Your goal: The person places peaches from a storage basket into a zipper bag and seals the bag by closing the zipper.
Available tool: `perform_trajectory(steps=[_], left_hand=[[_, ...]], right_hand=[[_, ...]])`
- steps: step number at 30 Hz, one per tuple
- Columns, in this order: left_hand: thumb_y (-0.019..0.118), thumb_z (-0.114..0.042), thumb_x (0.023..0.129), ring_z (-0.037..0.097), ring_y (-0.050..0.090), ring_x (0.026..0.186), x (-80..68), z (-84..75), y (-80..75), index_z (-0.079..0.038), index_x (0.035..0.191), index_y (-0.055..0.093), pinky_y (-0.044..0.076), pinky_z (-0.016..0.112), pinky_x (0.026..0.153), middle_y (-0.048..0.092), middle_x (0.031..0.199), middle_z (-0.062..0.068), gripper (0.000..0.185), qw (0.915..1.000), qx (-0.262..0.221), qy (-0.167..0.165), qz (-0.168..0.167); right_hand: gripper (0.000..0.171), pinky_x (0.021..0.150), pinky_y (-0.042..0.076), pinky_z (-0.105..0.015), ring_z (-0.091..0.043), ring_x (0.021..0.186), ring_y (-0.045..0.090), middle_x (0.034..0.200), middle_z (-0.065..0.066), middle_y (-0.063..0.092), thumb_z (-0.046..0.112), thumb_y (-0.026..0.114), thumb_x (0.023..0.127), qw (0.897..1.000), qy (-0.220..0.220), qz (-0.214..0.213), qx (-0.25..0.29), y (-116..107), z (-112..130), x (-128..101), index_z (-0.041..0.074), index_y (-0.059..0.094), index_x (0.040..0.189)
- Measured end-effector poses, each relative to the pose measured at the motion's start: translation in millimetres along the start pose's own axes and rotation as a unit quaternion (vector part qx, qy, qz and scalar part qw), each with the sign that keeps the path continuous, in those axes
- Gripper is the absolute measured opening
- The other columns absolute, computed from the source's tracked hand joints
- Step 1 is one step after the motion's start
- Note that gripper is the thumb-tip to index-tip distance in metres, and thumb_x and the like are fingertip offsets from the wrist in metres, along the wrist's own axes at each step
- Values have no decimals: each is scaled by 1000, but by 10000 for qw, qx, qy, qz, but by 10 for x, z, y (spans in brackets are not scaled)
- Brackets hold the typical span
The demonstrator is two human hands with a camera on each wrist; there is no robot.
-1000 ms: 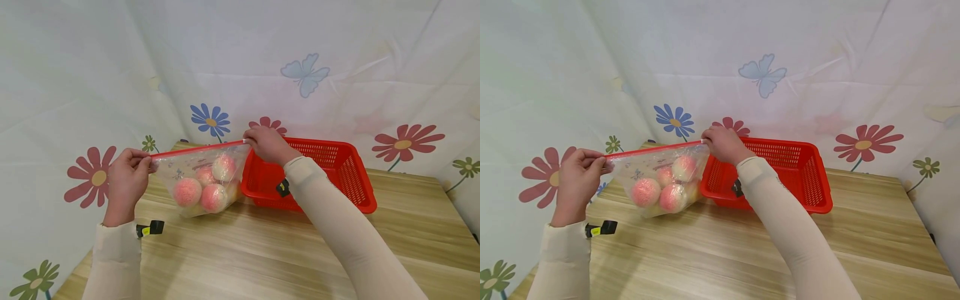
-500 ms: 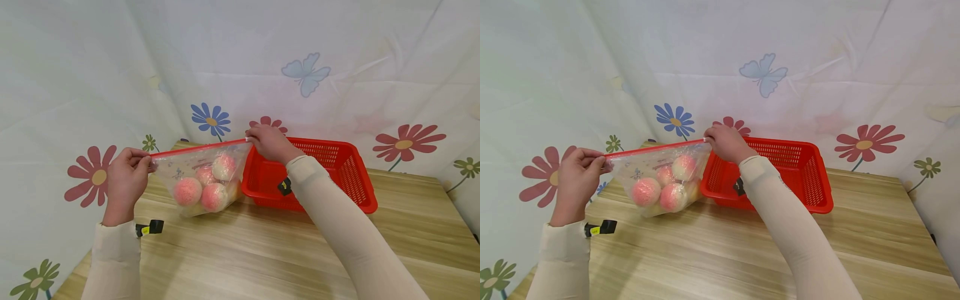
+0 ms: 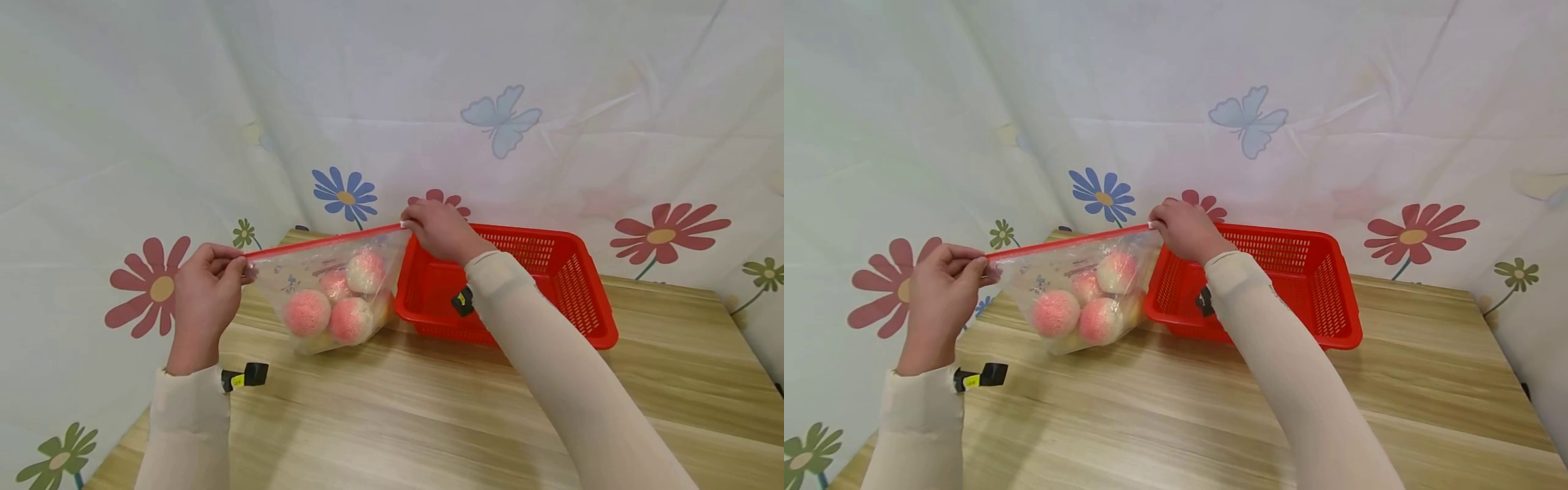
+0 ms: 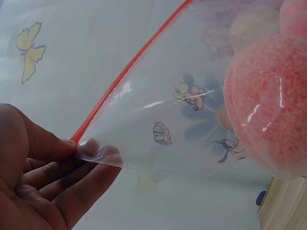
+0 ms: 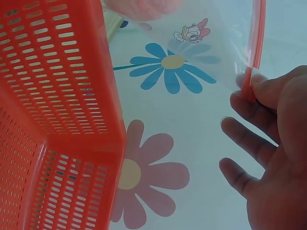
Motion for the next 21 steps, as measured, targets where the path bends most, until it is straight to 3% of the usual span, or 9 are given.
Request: perform_trajectory(steps=[5,11,21], left_hand=[[57,-28,96,1,68,73,-76,-41,-26,-7,108,61,54,12,71,71,96,13,25,9999,-70,71,-78],[61,-23,95,3,70,72,-180,-125,1,-4,106,62,56,17,71,72,96,16,22,9988,-416,256,-96],[63,-12,93,13,73,72,-393,-320,155,0,101,61,59,25,68,73,90,17,14,9879,-1467,483,164]], right_hand=[[29,97,53,-38,-18,104,56,115,0,63,27,60,95,9996,-227,-136,-10,22,20,106,18,63,123],[30,97,52,-39,-21,104,56,117,-5,62,26,57,97,9997,-84,-204,-123,73,39,206,15,63,124],[31,93,53,-42,-21,105,50,118,-6,55,29,58,96,9945,721,-754,-76,216,124,443,17,61,125]])
Point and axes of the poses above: each hand's wrist, its own x-axis towards the middle knuckle, its own y-axis out of the palm, z = x × y, the point moved 2 cm from there along x, towards the middle knuckle
